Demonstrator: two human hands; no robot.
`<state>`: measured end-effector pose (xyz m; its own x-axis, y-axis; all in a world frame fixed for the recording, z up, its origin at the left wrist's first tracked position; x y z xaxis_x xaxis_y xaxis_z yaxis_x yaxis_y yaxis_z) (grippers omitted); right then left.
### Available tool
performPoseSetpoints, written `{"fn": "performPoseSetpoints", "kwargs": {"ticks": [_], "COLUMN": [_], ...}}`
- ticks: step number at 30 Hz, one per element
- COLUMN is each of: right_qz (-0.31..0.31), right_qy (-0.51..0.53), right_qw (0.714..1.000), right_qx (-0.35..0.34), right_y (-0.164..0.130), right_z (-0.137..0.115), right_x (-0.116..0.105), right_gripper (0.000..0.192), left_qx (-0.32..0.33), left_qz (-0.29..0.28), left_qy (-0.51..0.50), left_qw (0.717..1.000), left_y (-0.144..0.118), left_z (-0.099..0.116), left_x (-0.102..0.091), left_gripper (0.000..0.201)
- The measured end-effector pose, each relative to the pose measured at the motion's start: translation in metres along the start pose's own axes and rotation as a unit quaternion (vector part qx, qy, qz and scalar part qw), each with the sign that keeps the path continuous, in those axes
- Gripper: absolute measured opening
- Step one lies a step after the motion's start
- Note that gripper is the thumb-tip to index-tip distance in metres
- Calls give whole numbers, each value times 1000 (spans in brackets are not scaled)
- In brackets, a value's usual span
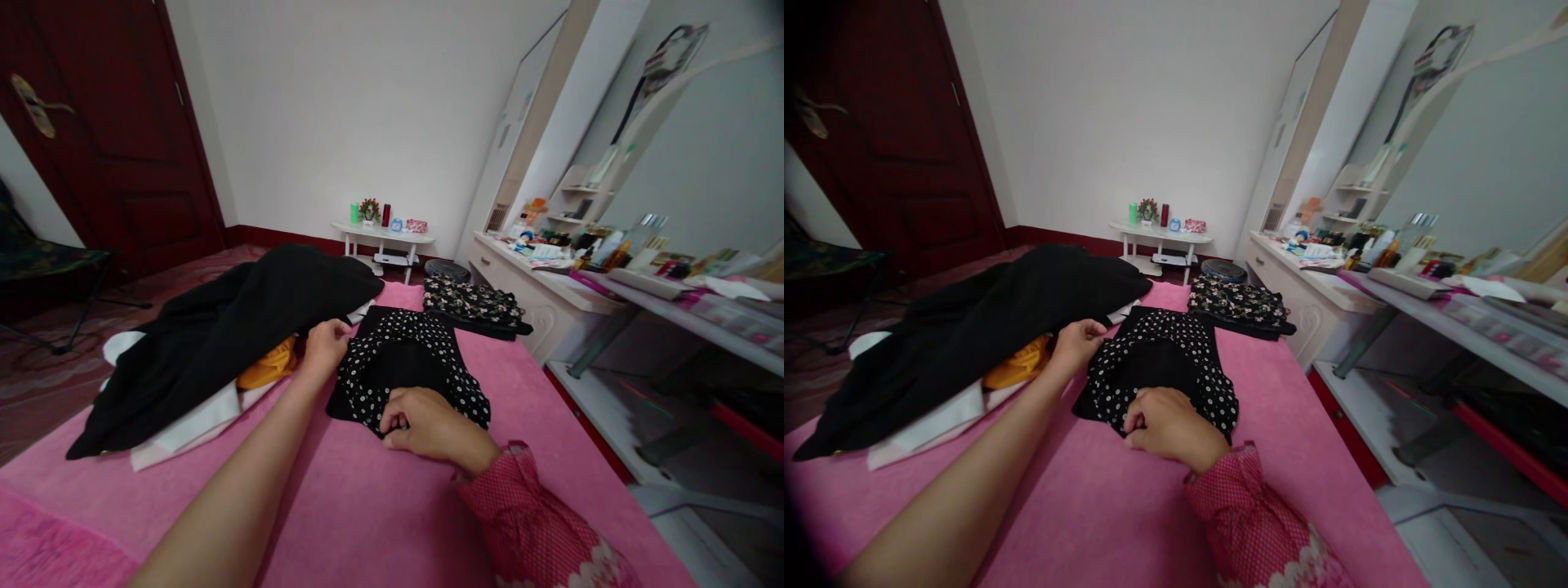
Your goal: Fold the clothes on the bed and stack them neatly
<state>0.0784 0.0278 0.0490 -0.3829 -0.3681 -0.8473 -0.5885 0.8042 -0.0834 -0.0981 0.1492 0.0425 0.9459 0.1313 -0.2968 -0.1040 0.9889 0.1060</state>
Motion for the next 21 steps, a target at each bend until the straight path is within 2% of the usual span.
{"fn": "performPoseSetpoints", "kwargs": {"ticks": [2, 4, 6, 8, 9, 11, 14, 21], "right_qz": [45, 145, 263, 319, 315, 265, 211, 238], "right_qy": [39, 63, 43, -11, -42, -89, -109, -132], "right_qw": [998, 987, 964, 946, 945, 948, 950, 942], "right_qx": [18, 24, 25, 53, 82, 150, 203, 195], "right_y": [2, 3, -2, -6, -7, -6, -7, -9], "right_z": [3, 10, 21, 40, 52, 78, 104, 104], "right_x": [-8, -23, -39, -44, -42, -34, -23, -24], "right_gripper": [10, 14, 22, 38, 46, 59, 66, 63], "left_qx": [100, 214, 281, 273, 247, 190, 158, 163], "left_qz": [19, -7, -93, -179, -210, -246, -253, -228], "left_qy": [105, 170, 190, 229, 251, 276, 265, 254], "left_qw": [989, 962, 936, 917, 912, 910, 917, 926], "left_y": [-10, -25, -40, -48, -49, -45, -38, -36], "left_z": [25, 50, 58, 47, 37, 14, -3, -2], "left_x": [6, 25, 52, 75, 82, 88, 86, 81], "left_gripper": [10, 23, 37, 50, 56, 61, 62, 62]}}
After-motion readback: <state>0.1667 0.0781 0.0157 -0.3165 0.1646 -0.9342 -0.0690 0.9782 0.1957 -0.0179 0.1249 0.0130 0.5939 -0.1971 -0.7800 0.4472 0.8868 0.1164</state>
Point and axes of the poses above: each hand's wrist, its own y-axis towards the middle knuckle, its own x-axis out of the palm, z = x × y, the point moved 6 cm from there along y, towards the middle knuckle, and after that the axes turned 4 degrees about -z, right-handed, at the moved point
